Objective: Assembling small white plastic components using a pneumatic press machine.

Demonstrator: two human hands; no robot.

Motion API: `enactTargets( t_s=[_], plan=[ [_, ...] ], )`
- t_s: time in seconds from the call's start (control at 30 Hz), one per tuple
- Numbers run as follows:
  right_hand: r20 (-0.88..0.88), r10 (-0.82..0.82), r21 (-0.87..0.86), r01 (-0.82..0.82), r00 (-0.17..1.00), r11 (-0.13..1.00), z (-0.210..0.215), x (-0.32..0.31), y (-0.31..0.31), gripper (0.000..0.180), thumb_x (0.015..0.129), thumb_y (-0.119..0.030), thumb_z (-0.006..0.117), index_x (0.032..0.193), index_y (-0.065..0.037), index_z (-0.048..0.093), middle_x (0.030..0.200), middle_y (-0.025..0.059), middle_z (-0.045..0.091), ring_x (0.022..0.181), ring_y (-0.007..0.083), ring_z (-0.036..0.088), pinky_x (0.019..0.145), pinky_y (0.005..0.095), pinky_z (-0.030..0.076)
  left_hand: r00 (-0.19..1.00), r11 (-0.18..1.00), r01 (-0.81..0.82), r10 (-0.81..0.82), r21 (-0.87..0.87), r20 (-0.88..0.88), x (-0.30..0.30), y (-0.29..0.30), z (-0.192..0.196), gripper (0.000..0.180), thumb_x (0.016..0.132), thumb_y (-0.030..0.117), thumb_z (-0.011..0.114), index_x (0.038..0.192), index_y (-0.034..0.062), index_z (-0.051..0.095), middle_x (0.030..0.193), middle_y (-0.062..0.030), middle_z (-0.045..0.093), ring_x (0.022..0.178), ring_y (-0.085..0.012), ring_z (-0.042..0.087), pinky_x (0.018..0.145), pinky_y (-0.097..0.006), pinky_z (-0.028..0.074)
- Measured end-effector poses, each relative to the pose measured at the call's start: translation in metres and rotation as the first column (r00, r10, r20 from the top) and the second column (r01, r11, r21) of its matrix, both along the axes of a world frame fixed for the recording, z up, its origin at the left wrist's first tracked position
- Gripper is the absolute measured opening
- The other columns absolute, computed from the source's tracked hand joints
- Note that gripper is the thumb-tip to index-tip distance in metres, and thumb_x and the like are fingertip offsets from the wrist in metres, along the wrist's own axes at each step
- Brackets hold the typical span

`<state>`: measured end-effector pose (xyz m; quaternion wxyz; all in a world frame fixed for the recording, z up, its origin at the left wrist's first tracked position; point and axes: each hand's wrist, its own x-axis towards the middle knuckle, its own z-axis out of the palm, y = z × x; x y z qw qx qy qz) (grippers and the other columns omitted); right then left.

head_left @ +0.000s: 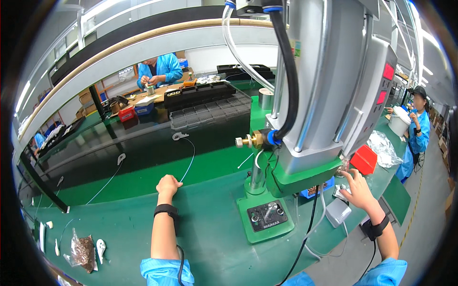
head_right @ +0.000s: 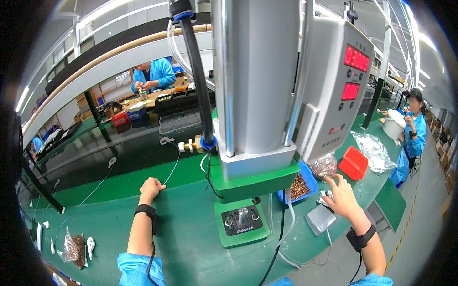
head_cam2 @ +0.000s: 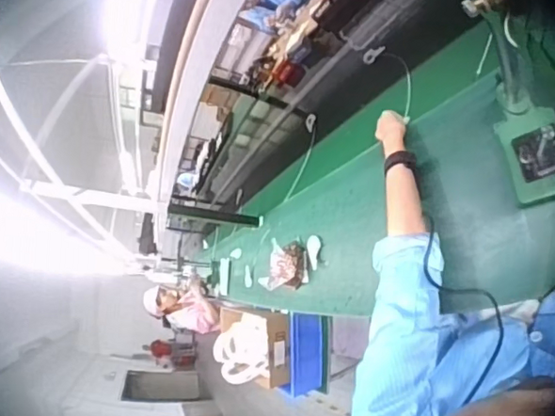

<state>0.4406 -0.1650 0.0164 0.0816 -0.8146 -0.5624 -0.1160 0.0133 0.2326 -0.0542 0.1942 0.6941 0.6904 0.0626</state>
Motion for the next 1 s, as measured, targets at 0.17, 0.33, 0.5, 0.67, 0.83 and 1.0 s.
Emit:
enactTargets(
  t_s=[0.17,0.33,0.5,0.67,0.83,1.0],
  plan=[
    [0.161,0.208,0.026,-0.214,0.965,0.976,0.005,-0.01,0.03,0.042,0.071,-0.023,0.065,0.11,-0.01,0.056,0.096,0.01,0.051,0.093,0.0271,0.044,0.081,0.0364,0.033,0.9,0.92,0.318,-0.369,0.23,0.23,0.005,-0.017,0.019,0.025,0.073,0.026,0.07,0.072,0.0042,0.059,0.083,-0.0083,0.056,0.082,-0.0241,0.055,0.071,-0.035,0.044],
    [0.254,0.31,-0.078,-0.3,0.916,0.951,-0.03,0.007,0.08,0.025,0.07,-0.025,0.066,0.09,-0.012,0.065,0.092,0.006,0.055,0.095,0.0245,0.045,0.082,0.0374,0.034,0.615,0.657,0.644,-0.749,0.392,0.244,-0.012,-0.151,0.109,0.014,0.074,0.012,0.066,0.07,0.0045,0.055,0.076,-0.0074,0.051,0.078,-0.0237,0.048,0.071,-0.033,0.04],
    [0.288,0.347,-0.079,-0.339,0.893,0.937,-0.08,0.03,0.112,0.018,0.068,-0.026,0.068,0.079,-0.012,0.068,0.088,0.0058,0.057,0.095,0.0248,0.047,0.083,0.0388,0.034,0.445,0.408,0.892,-0.868,-0.196,0.22,-0.075,-0.225,0.133,0.024,0.079,0.034,0.063,0.076,0.0109,0.059,0.076,-0.0019,0.057,0.081,-0.0192,0.053,0.071,-0.032,0.039],
    [0.115,0.313,-0.02,-0.313,0.943,0.95,-0.09,0.038,0.134,0.016,0.064,-0.021,0.069,0.071,-0.007,0.066,0.083,0.0066,0.06,0.093,0.025,0.05,0.083,0.0393,0.034,0.583,0.426,0.76,-0.781,-0.49,0.225,-0.094,-0.208,0.115,0.038,0.077,0.046,0.062,0.092,0.0107,0.063,0.087,-0.0059,0.059,0.093,-0.0226,0.053,0.081,-0.036,0.041],
    [0.245,0.32,0.051,-0.341,0.915,0.939,-0.08,0.021,0.132,0.006,0.063,-0.013,0.063,0.066,-0.008,0.063,0.076,0.0059,0.06,0.084,0.024,0.054,0.084,0.0404,0.034,0.736,0.725,0.677,-0.665,0.128,-0.122,-0.044,-0.178,0.063,0.057,0.078,0.047,0.06,0.111,0.0017,0.053,0.107,-0.0182,0.051,0.1,-0.0332,0.05,0.082,-0.042,0.043],
    [0.229,0.325,0.112,-0.356,0.918,0.928,-0.074,0.013,0.126,0.005,0.064,-0.011,0.058,0.064,-0.008,0.061,0.072,0.0062,0.059,0.082,0.0225,0.054,0.082,0.0397,0.034,0.836,0.809,0.549,-0.539,0.212,-0.108,0.037,-0.195,0.039,0.066,0.078,0.049,0.059,0.117,-0.0023,0.044,0.106,-0.0206,0.051,0.098,-0.0355,0.051,0.081,-0.042,0.045]
  ],
)
